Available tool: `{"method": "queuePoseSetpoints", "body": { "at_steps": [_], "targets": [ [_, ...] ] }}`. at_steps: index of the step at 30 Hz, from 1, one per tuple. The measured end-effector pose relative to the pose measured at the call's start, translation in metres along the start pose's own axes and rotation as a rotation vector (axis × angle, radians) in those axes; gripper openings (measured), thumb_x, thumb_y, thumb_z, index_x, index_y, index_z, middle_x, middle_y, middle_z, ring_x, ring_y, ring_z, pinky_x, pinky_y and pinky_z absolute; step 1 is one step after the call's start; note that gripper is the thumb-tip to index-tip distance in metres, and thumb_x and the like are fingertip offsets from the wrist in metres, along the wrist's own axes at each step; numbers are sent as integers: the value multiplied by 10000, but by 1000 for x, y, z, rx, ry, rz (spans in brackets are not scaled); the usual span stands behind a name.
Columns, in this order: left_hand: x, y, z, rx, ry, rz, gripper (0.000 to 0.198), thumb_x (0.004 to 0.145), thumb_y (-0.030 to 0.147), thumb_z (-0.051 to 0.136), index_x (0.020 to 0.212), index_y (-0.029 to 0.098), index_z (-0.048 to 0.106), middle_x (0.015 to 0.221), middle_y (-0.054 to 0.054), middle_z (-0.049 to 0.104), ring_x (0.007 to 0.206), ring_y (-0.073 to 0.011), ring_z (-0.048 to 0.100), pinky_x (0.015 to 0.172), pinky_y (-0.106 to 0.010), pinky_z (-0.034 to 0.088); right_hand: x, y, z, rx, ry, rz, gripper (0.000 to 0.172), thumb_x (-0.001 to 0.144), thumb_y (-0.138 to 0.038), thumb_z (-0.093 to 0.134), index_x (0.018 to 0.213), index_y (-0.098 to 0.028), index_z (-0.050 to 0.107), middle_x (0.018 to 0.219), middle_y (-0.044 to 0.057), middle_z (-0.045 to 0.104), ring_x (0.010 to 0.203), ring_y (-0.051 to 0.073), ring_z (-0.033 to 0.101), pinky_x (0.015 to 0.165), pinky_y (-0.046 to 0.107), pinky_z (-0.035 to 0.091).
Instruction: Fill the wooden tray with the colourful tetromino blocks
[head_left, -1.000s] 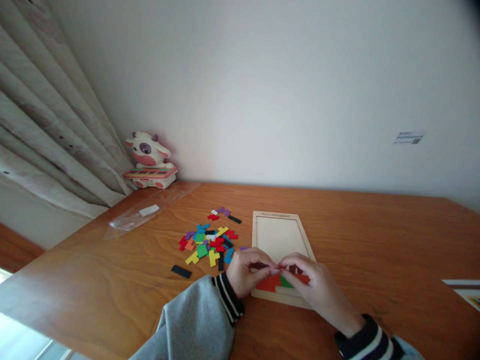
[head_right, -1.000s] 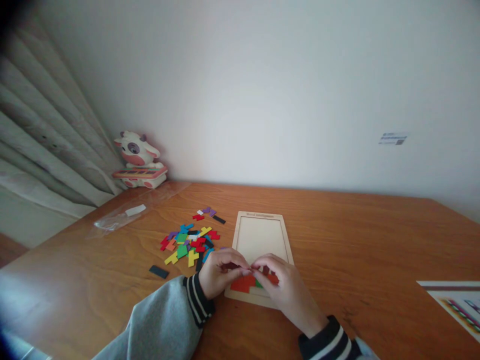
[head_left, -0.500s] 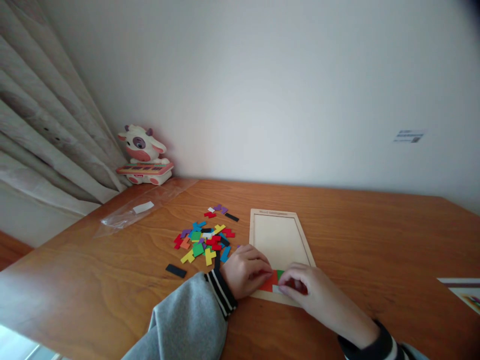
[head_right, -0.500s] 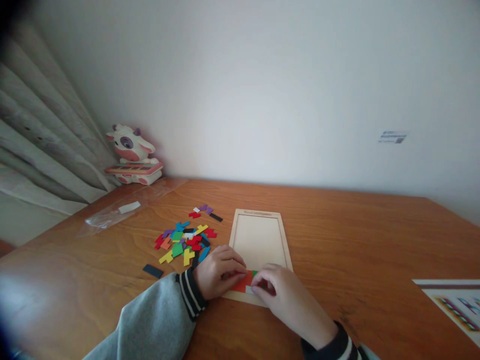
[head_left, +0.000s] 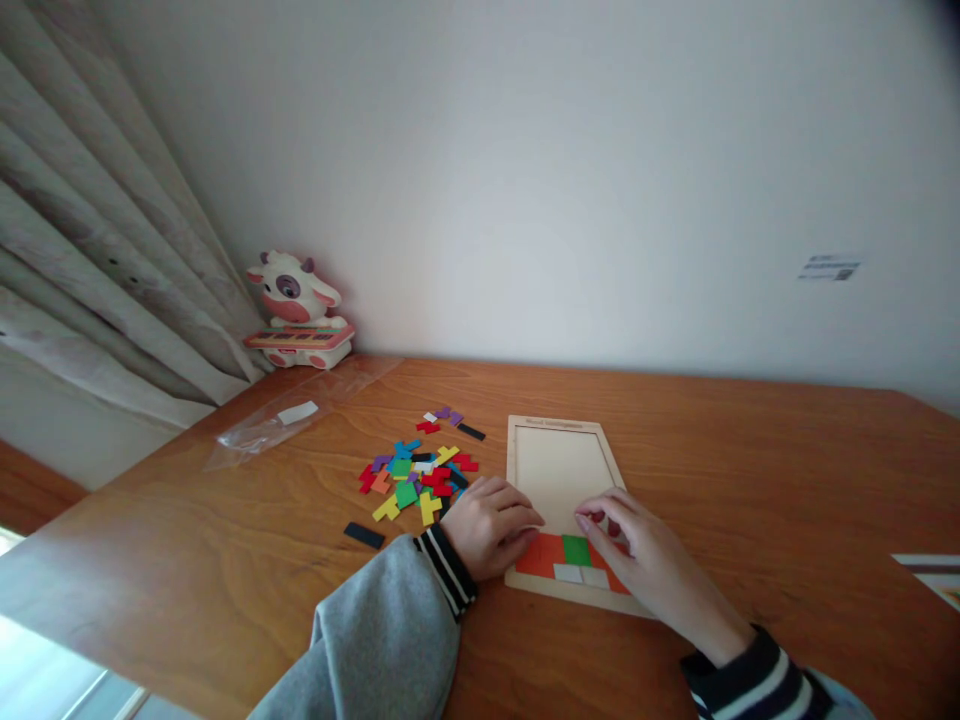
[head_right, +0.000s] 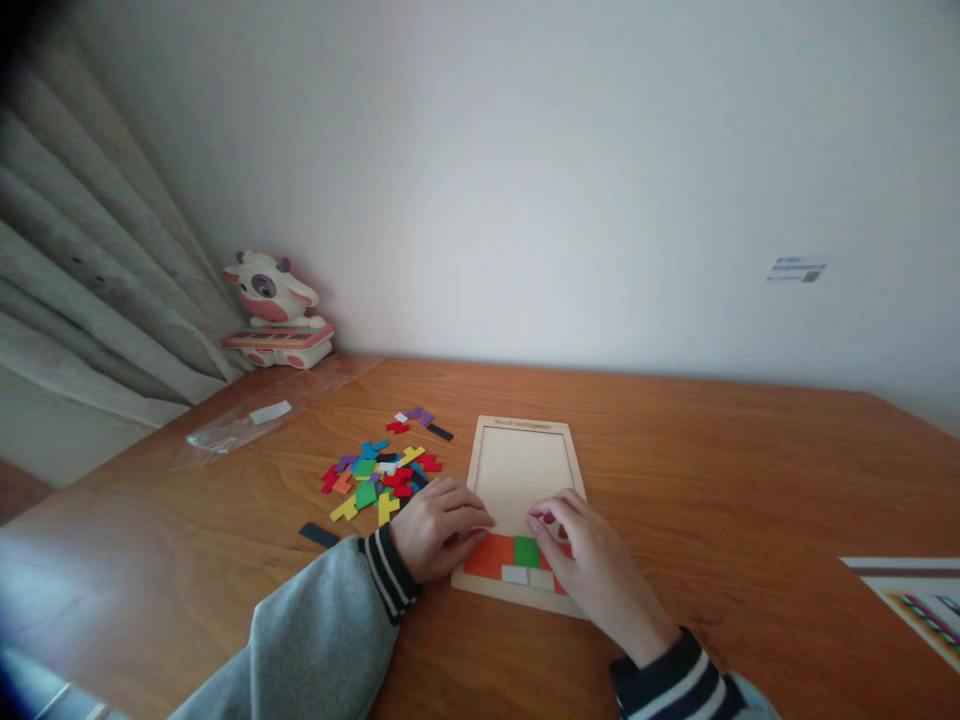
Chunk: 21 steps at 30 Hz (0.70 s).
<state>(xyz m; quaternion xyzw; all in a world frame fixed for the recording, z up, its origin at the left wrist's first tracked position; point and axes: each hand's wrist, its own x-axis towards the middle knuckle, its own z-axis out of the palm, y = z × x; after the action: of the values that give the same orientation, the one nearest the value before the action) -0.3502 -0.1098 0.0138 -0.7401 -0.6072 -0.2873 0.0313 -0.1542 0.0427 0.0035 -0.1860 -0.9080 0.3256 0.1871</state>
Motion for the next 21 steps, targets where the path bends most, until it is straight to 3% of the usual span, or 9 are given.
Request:
{"method": "queuePoseSetpoints", "body": {
  "at_steps": [3,7,12,15,18,21],
  "targets": [
    [-11,-27,-20,130,15,-10,223,935,235,491,997,203,703,930,-90,717,857,-202,622,805,-339,485,1,4,0,-52,30,-25,231,972,-384,449,957,-229,620,970,59,639,810,187,629,754,347,528],
    [-38,-63,-47,242,102,-123,199,917,225,513,996,201,694,937,-85,715,884,-211,637,823,-351,499,1,6,0,-84,68,-72,216,963,-371,460,935,-231,621,963,60,642,830,195,639,765,350,534],
    [-74,-86,-77,301,87,-211,197,897,238,526,996,204,693,917,-76,715,860,-202,641,811,-336,519,-2,9,-1,-93,99,-65,199,954,-374,474,962,-242,622,1004,61,639,841,197,644,755,341,548],
    [-94,-98,-92,362,141,-303,224,908,260,509,1017,200,696,978,-86,717,912,-207,646,858,-349,520,-1,13,-1,-97,124,-57,193,948,-377,480,963,-247,622,1009,64,638,838,201,644,757,349,553],
    [-104,-108,-98,368,162,-350,248,921,291,503,1044,196,696,995,-90,722,923,-207,655,881,-356,522,0,16,1,-101,140,-73,187,941,-382,493,969,-252,624,1006,66,644,829,206,647,747,351,557],
    [-102,-108,-90,312,130,-295,248,929,309,521,1077,210,694,997,-86,725,932,-206,658,874,-350,530,1,15,3,-92,141,-85,185,939,-383,496,974,-254,624,1015,69,649,836,207,654,753,348,561]
  ]
}}
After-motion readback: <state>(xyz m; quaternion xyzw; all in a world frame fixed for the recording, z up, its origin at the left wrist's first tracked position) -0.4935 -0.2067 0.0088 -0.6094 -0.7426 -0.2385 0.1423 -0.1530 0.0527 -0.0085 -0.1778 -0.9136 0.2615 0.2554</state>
